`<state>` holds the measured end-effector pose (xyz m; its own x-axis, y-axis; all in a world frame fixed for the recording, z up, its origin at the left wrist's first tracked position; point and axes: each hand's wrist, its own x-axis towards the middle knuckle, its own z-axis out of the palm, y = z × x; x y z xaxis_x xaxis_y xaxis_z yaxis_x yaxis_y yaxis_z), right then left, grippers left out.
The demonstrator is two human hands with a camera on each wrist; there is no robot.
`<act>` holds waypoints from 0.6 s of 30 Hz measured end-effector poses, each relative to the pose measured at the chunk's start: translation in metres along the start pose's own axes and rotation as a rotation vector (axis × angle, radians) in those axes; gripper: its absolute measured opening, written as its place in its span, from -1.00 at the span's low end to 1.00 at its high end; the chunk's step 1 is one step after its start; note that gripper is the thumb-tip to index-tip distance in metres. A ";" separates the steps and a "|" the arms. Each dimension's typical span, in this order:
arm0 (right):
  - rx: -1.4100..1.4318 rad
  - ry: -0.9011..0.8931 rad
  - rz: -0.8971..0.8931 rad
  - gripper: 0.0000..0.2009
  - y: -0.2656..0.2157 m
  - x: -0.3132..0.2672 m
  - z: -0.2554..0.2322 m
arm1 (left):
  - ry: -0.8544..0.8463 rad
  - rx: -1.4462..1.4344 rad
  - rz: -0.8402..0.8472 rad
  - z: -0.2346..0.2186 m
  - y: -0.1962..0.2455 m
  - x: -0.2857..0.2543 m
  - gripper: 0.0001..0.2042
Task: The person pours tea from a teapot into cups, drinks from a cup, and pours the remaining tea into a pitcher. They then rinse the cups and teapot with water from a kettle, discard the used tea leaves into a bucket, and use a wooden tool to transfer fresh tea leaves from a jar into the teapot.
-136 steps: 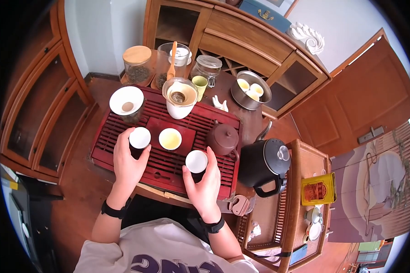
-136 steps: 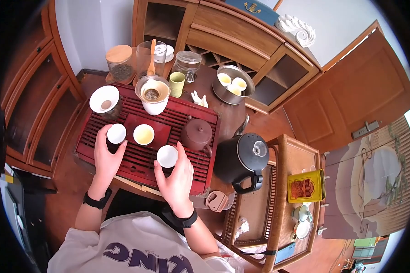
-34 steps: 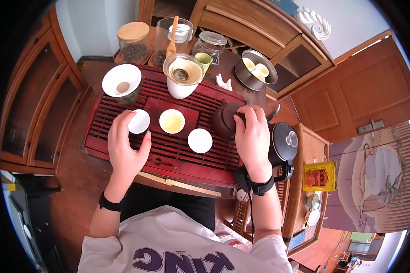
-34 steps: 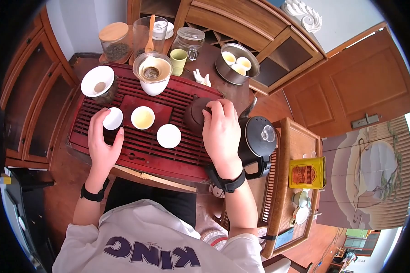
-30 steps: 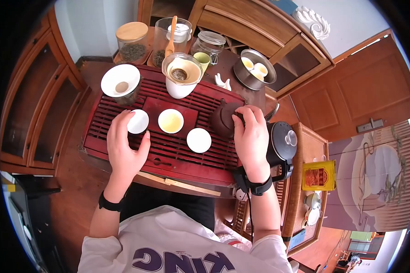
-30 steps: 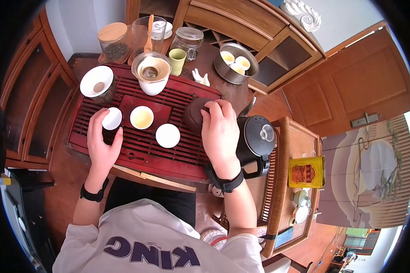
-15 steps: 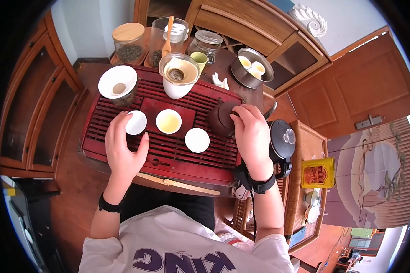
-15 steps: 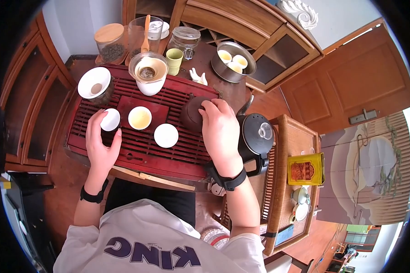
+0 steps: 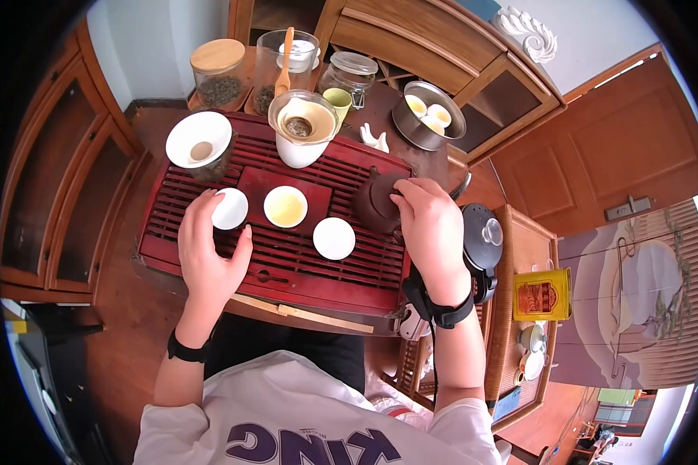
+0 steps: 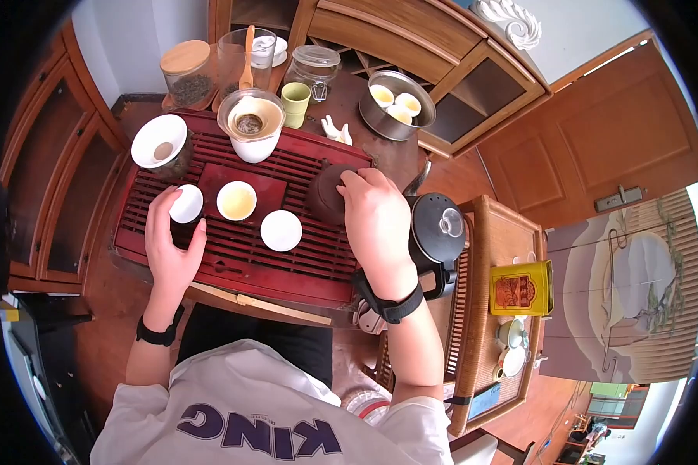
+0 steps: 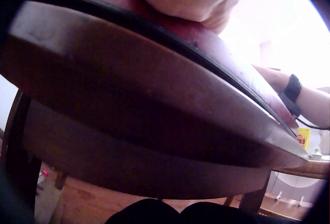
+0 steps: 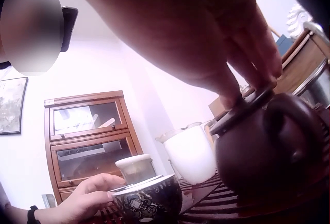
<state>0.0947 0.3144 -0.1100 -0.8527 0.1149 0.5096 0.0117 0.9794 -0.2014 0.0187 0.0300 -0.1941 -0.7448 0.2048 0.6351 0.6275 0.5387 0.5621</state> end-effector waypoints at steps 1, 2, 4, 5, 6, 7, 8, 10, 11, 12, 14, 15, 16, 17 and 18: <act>-0.008 -0.003 -0.005 -0.87 -0.001 0.001 -0.001 | -0.001 0.001 0.001 0.000 0.000 0.000 -0.46; -0.016 -0.006 -0.010 -0.87 -0.001 0.001 -0.001 | -0.003 0.000 -0.001 0.000 -0.001 0.000 -0.46; -0.005 -0.012 -0.013 -0.88 0.001 0.003 -0.002 | -0.004 -0.001 -0.002 0.000 0.000 0.000 -0.46; 0.007 -0.018 -0.017 -0.89 0.002 0.003 -0.003 | -0.006 -0.001 -0.004 0.000 0.000 0.000 -0.47; 0.007 -0.017 -0.016 -0.89 0.002 0.004 -0.005 | -0.008 -0.001 -0.005 0.000 0.000 0.000 -0.47; 0.019 -0.043 -0.015 -0.90 0.003 0.006 -0.007 | -0.008 0.000 -0.003 0.000 0.000 0.000 -0.47; 0.031 -0.069 -0.014 -0.90 0.003 0.007 -0.008 | -0.009 -0.002 -0.008 0.000 0.000 0.000 -0.47; 0.014 -0.078 -0.017 -0.91 0.001 0.009 -0.008 | -0.010 -0.004 -0.013 0.000 -0.001 0.000 -0.47; -0.006 -0.089 -0.019 -0.91 0.001 0.009 -0.009 | 0.006 0.006 0.004 0.001 -0.001 0.000 -0.45; -0.007 -0.089 -0.017 -0.91 0.001 0.009 -0.009 | 0.022 0.014 0.021 0.002 -0.002 0.000 -0.43; -0.045 -0.106 -0.037 -0.91 0.001 0.009 -0.009 | 0.020 0.015 0.022 0.002 -0.001 0.001 -0.43; -0.047 -0.107 -0.035 -0.91 0.001 0.008 -0.009 | 0.018 0.018 0.022 0.001 -0.001 0.000 -0.43; -0.029 -0.083 -0.035 -0.90 0.001 0.008 -0.008 | 0.017 0.017 0.022 0.002 -0.002 0.000 -0.43; -0.012 -0.059 -0.034 -0.90 0.001 0.007 -0.007 | 0.017 0.011 0.019 0.002 -0.002 0.000 -0.43; -0.013 -0.059 -0.032 -0.90 0.002 0.006 -0.007 | 0.016 0.005 0.016 0.002 -0.002 0.000 -0.43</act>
<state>0.0929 0.3186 -0.1014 -0.8821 0.0741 0.4652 -0.0097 0.9845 -0.1751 0.0170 0.0305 -0.1965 -0.7307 0.2009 0.6525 0.6385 0.5394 0.5489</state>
